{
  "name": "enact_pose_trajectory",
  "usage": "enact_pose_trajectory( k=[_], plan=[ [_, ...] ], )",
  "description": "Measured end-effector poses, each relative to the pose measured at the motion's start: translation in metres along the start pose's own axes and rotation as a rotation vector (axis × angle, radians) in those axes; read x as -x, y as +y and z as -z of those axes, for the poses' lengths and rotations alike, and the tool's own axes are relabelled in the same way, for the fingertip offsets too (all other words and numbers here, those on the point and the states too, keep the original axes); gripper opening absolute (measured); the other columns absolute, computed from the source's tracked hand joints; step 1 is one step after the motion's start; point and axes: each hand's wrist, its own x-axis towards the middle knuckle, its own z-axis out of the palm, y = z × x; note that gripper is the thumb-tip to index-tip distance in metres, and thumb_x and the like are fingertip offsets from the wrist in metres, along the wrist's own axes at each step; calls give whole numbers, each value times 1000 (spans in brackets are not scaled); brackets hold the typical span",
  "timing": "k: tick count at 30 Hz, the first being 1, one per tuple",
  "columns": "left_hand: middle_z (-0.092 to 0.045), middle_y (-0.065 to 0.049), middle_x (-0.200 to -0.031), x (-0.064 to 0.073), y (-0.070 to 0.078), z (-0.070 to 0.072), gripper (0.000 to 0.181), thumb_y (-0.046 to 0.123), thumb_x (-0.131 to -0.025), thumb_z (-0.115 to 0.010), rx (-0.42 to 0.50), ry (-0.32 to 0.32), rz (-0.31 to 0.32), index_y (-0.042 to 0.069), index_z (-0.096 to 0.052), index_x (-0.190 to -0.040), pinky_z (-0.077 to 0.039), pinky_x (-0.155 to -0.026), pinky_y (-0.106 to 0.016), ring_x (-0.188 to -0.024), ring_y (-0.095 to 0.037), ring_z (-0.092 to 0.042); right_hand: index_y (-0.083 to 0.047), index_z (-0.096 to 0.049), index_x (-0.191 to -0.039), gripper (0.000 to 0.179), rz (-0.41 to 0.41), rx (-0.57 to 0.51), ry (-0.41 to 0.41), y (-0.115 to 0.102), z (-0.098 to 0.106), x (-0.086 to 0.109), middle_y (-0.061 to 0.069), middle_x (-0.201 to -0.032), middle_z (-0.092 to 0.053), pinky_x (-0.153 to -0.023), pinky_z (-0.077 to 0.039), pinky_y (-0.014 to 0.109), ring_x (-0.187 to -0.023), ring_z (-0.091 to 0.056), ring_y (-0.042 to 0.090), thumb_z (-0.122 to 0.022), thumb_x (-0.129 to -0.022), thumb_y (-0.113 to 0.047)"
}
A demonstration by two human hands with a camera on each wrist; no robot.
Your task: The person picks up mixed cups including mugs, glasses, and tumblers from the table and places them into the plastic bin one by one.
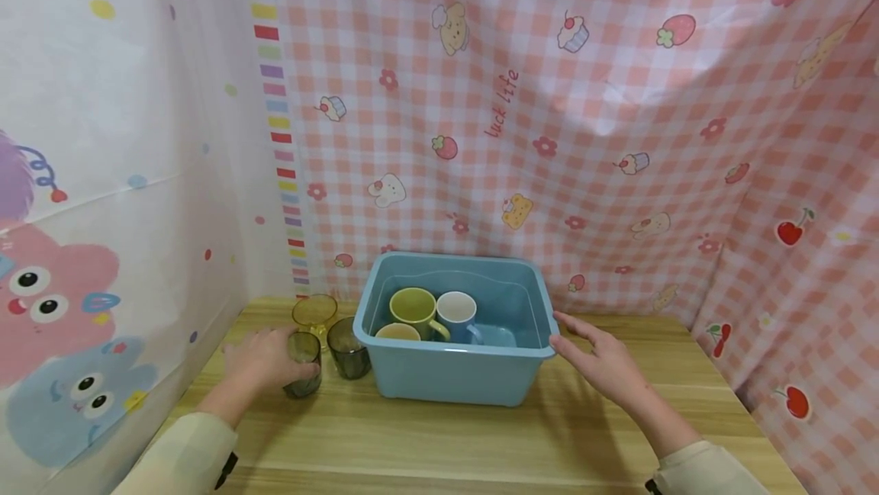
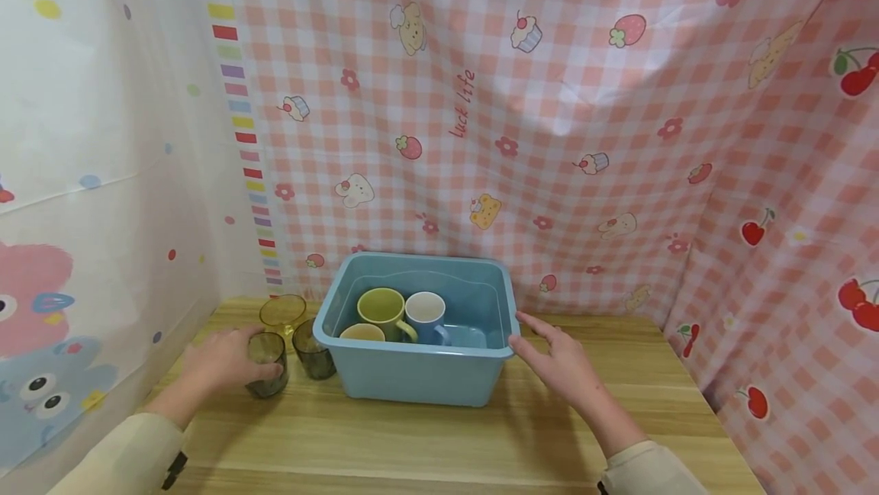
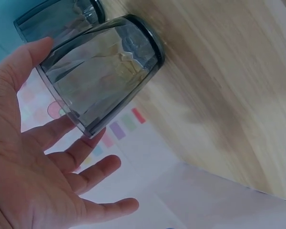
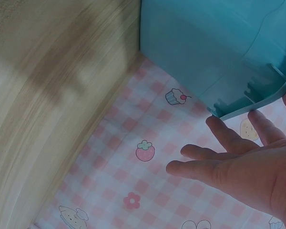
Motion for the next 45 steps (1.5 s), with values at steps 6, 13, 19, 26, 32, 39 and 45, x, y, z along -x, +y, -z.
enact_pose_trajectory(
  k=[6,13,19,26,32,39,45],
  plan=[
    [-58,-35,-147,0,0,0,100,68,-82,-81,15,8,7,4,-54,-154,-28,-105,-93,-135,-62,-51,-24,-47,-163,69,0,-3,-1,0,0,0,13,-166,-49,-109,-49,71,-148,-48,52,-56,-107,-61],
    [-58,-35,-147,3,1,2,101,69,-80,-81,20,33,3,3,-55,-154,-32,-106,-90,-135,-60,-52,-23,-47,-163,68,4,-3,1,1,1,-1,14,-165,-50,-109,-49,71,-148,-49,52,-56,-107,-60],
    [-56,-36,-149,8,0,9,99,66,-81,-81,17,52,-10,4,-54,-154,-31,-106,-90,-136,-60,-51,-25,-47,-164,68,-3,1,-2,2,0,0,13,-166,-49,-108,-49,71,-148,-49,52,-56,-107,-61],
    [-56,-36,-149,16,0,23,95,64,-82,-80,-2,94,-35,4,-56,-152,-31,-104,-92,-136,-61,-49,-24,-48,-163,67,7,-13,6,4,-1,-1,15,-163,-52,-108,-50,70,-146,-51,51,-56,-107,-60],
    [-57,-35,-148,21,2,41,96,67,-83,-80,-21,139,-57,6,-55,-154,-35,-101,-90,-133,-61,-51,-23,-48,-163,68,14,-29,18,5,-2,-3,16,-163,-53,-108,-50,69,-147,-50,50,-56,-107,-60],
    [-55,-34,-150,25,7,59,96,66,-85,-79,-13,189,-76,7,-52,-156,-36,-98,-87,-131,-61,-51,-23,-47,-163,69,5,-40,11,6,-2,-4,15,-164,-52,-110,-49,71,-149,-48,50,-55,-107,-61],
    [-55,-34,-149,27,14,76,95,64,-86,-80,-2,227,-103,8,-50,-157,-36,-97,-87,-131,-60,-51,-25,-46,-164,69,-2,-41,4,7,-2,-4,15,-164,-52,-111,-47,71,-150,-47,50,-55,-107,-62]
  ],
)
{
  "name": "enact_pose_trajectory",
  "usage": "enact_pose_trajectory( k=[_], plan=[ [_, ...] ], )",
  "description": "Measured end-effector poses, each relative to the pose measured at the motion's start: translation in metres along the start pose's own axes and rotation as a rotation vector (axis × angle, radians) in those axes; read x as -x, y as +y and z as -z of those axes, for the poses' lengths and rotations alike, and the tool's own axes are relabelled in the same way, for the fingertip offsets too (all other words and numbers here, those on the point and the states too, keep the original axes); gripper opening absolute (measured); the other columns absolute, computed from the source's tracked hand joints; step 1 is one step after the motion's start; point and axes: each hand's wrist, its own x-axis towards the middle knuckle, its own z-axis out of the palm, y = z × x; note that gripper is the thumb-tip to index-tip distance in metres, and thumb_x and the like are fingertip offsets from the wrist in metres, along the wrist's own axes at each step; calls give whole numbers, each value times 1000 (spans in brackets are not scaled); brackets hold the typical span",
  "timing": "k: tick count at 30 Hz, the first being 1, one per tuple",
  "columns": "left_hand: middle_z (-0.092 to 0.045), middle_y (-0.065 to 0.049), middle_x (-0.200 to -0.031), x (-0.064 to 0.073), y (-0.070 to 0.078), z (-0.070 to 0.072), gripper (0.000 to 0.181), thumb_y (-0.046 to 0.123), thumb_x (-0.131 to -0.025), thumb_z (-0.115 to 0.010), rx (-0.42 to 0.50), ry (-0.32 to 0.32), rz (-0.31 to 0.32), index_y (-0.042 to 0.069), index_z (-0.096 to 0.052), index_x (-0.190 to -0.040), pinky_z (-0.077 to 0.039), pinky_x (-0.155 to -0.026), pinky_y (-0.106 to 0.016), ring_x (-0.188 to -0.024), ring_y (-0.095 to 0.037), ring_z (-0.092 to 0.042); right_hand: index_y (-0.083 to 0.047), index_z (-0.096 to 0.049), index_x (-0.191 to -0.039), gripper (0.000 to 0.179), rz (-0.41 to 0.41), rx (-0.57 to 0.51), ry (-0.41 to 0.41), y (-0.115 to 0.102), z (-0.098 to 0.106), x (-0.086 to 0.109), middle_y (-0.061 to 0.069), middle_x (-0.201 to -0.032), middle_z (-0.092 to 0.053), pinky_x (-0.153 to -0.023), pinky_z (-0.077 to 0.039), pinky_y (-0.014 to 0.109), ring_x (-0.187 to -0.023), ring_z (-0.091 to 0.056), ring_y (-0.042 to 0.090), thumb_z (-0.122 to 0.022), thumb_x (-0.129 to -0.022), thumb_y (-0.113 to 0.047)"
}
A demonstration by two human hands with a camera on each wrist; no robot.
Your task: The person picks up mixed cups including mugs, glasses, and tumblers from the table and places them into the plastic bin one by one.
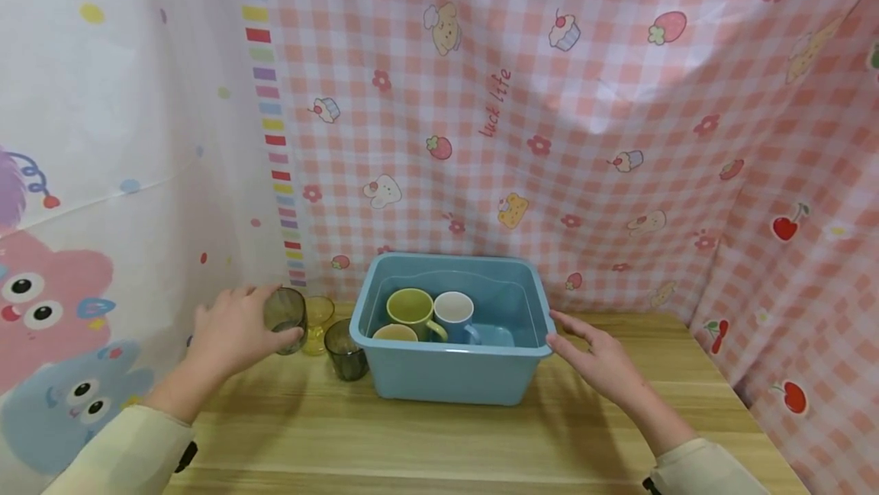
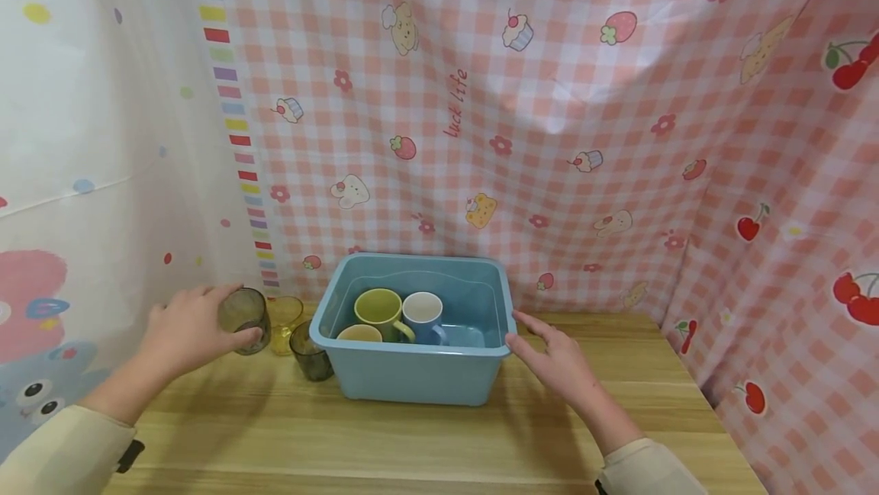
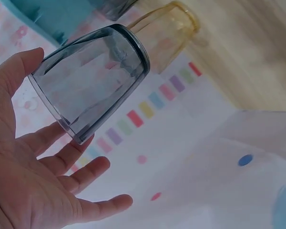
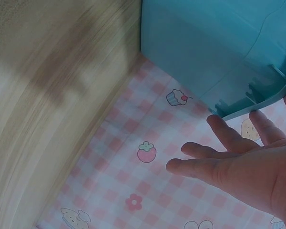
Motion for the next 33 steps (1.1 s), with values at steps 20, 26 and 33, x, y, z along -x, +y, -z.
enact_pose_trajectory(
  k=[20,26,33],
  plan=[
    [-64,-18,-146,1,45,30,90,47,-79,-93,-59,278,-261,16,-56,-155,-37,-109,-70,-128,-46,-61,-24,-47,-164,69,-9,3,-7,-3,-1,2,22,-161,-54,-109,-48,73,-148,-50,50,-56,-107,-61],
    [-65,-12,-146,-2,57,28,88,37,-75,-97,-25,334,-369,18,-59,-152,-41,-108,-67,-129,-40,-63,-24,-46,-164,69,-8,2,-7,-2,-1,2,22,-161,-54,-109,-49,73,-148,-49,51,-56,-106,-61],
    [-67,-10,-140,-5,72,29,86,35,-71,-100,4,392,-446,17,-64,-147,-44,-105,-64,-123,-36,-66,-23,-46,-164,70,-5,-2,-5,-2,-1,2,22,-161,-54,-109,-48,72,-148,-49,50,-56,-106,-61]
  ],
)
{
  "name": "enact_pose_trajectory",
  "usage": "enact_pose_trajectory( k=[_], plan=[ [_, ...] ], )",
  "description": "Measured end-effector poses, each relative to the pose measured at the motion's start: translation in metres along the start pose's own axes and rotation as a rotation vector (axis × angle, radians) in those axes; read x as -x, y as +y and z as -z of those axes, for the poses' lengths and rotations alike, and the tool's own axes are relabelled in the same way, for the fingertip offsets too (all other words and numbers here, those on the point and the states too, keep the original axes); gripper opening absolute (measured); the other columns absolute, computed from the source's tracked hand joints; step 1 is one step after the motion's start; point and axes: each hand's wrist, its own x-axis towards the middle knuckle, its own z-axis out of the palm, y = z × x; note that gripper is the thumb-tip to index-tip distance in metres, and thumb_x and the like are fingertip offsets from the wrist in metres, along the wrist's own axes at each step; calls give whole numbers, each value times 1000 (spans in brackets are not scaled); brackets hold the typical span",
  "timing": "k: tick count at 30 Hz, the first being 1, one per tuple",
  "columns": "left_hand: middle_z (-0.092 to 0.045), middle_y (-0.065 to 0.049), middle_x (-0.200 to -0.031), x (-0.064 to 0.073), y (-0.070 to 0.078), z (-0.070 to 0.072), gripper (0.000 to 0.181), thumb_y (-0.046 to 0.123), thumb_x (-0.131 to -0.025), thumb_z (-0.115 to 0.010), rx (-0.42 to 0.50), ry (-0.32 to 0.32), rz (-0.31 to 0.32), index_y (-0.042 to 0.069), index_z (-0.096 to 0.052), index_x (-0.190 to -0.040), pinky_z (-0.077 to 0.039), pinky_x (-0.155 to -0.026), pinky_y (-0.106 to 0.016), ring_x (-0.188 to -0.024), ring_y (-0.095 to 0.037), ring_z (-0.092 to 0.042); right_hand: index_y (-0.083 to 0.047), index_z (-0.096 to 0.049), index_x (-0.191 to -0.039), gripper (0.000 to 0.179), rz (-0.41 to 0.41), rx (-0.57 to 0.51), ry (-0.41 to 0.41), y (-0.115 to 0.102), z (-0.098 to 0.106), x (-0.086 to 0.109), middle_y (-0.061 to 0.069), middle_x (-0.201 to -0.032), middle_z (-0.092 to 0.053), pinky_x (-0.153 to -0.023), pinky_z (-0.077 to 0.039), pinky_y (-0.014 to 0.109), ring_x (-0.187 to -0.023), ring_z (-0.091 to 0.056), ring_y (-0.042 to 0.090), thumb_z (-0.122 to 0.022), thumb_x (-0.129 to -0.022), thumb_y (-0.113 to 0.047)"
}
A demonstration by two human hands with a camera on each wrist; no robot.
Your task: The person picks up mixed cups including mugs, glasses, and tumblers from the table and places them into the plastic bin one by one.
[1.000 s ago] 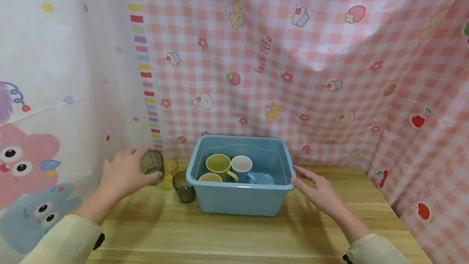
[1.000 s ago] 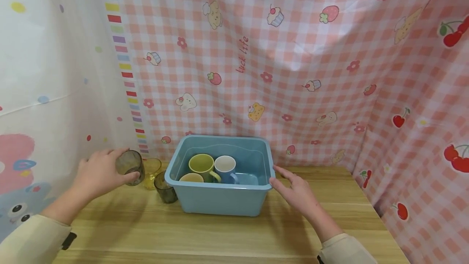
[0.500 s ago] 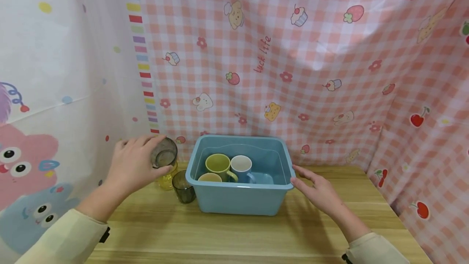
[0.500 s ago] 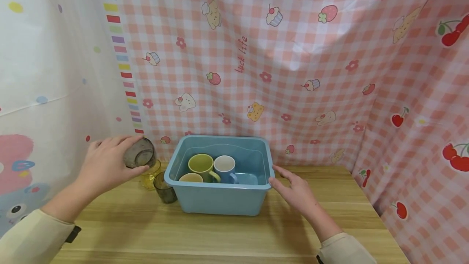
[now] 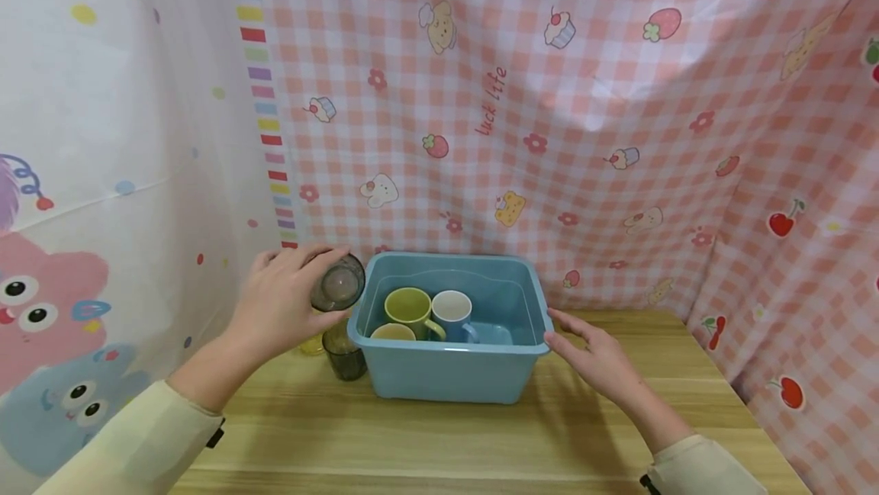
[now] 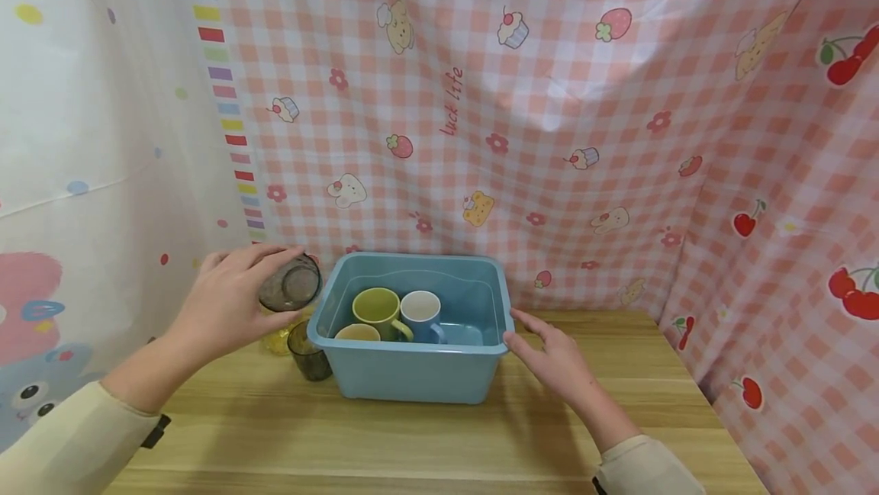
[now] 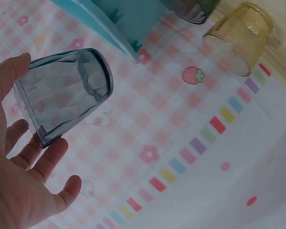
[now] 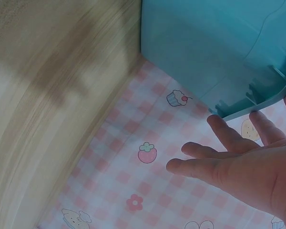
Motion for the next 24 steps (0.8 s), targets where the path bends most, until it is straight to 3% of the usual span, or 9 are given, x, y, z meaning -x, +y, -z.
enact_pose_trajectory(
  k=[5,18,24],
  plan=[
    [-67,-10,-140,-10,12,-1,90,39,-69,-101,-5,17,-41,18,-64,-148,-43,-108,-64,-126,-34,-65,-23,-46,-164,69,1,1,-3,-1,1,0,22,-161,-54,-109,-49,72,-148,-49,50,-56,-107,-60],
    [-64,-8,-148,-36,46,-9,89,48,-75,-97,3,-41,-102,21,-60,-152,-43,-112,-63,-133,-33,-62,-24,-47,-164,69,0,0,1,-2,1,0,22,-160,-55,-111,-47,72,-149,-48,50,-56,-106,-61],
    [-62,-5,-150,-50,63,-19,87,54,-80,-91,19,-75,-115,24,-58,-155,-42,-114,-64,-135,-35,-58,-24,-46,-164,69,-5,-9,-3,-1,1,0,21,-160,-54,-111,-47,72,-150,-47,50,-56,-107,-61]
  ],
)
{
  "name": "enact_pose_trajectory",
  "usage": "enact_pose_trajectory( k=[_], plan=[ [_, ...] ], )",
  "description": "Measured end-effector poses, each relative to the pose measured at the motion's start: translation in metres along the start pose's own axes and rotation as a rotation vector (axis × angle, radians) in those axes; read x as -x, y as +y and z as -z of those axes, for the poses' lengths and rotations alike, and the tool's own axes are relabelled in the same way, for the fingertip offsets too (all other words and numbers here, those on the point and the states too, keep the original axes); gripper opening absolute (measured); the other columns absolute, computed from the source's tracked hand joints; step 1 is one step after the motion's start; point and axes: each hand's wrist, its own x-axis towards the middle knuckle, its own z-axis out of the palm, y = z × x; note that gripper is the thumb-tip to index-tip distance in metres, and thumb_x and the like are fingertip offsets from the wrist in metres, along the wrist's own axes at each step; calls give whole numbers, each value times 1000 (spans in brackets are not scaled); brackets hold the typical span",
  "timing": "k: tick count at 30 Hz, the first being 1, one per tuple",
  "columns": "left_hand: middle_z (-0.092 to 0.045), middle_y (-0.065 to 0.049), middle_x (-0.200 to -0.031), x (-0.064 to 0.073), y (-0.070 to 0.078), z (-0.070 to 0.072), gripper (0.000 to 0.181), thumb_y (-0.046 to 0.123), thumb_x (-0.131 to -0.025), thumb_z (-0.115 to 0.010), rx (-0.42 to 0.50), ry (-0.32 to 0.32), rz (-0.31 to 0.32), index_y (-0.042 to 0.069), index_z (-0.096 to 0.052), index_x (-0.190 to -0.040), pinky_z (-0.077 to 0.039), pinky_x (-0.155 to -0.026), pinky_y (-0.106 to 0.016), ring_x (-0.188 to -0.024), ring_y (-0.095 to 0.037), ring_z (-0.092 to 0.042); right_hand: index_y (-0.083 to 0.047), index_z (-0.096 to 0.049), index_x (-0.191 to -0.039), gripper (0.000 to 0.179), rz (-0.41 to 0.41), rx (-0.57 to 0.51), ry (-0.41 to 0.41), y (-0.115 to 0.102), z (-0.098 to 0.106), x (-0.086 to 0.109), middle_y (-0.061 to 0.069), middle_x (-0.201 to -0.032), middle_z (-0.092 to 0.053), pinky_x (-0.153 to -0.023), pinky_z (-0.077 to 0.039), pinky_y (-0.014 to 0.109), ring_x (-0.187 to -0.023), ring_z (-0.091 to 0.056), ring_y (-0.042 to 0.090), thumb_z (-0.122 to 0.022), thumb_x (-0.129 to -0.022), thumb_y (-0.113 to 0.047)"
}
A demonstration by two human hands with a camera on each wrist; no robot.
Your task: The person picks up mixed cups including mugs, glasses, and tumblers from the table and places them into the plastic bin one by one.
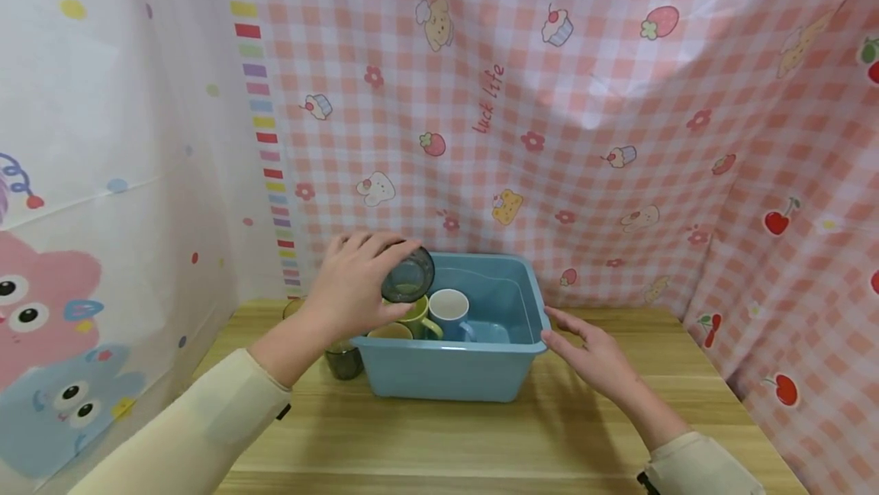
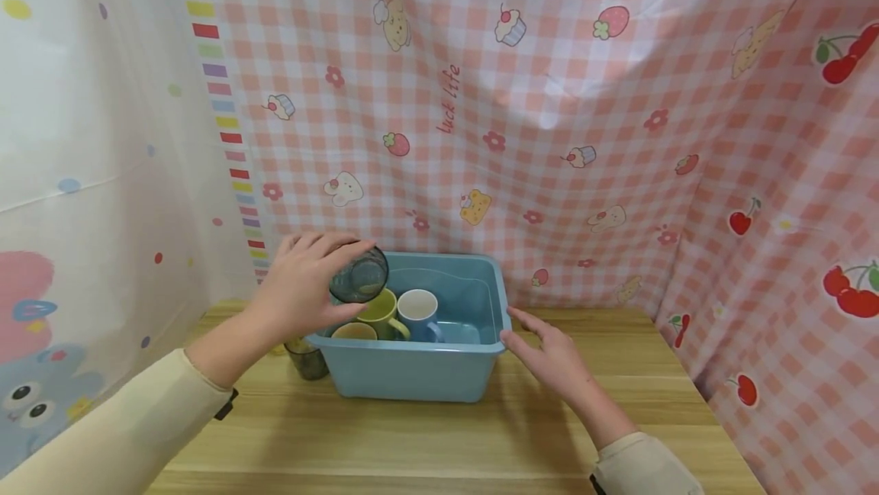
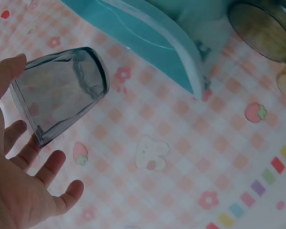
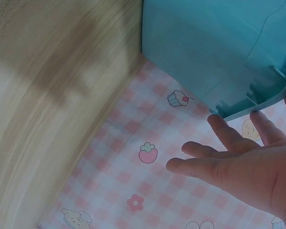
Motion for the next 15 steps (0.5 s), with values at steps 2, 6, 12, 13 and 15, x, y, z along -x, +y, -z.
enact_pose_trajectory(
  k=[2,6,12,13,15],
  plan=[
    [-63,-4,-148,-6,5,-5,86,54,-80,-91,23,7,-12,25,-58,-154,-42,-114,-63,-133,-34,-58,-24,-46,-164,68,1,2,0,0,0,0,21,-160,-55,-111,-47,71,-150,-47,50,-56,-107,-60],
    [-63,-3,-147,-17,15,-15,84,53,-81,-90,72,9,-32,26,-59,-154,-43,-113,-61,-133,-33,-57,-24,-47,-164,67,0,-1,2,1,-1,-1,22,-159,-56,-111,-48,71,-149,-48,50,-57,-107,-59],
    [-61,0,-152,-30,32,-27,84,57,-84,-87,146,-56,-9,29,-56,-157,-42,-115,-62,-141,-31,-52,-24,-47,-163,67,2,-21,7,1,-1,-1,21,-158,-57,-111,-48,71,-149,-49,49,-58,-107,-58],
    [-60,0,-153,-32,35,-29,85,57,-84,-87,158,-73,1,29,-55,-157,-42,-116,-62,-141,-31,-51,-24,-48,-163,67,3,-21,9,2,-1,-1,21,-157,-57,-111,-48,71,-149,-49,48,-58,-107,-58],
    [-59,0,-155,-35,40,-32,85,58,-85,-86,175,-106,20,30,-53,-159,-41,-117,-63,-143,-31,-50,-24,-48,-163,66,5,-22,11,2,-1,-1,20,-157,-58,-111,-48,70,-149,-50,48,-58,-107,-57]
  ],
)
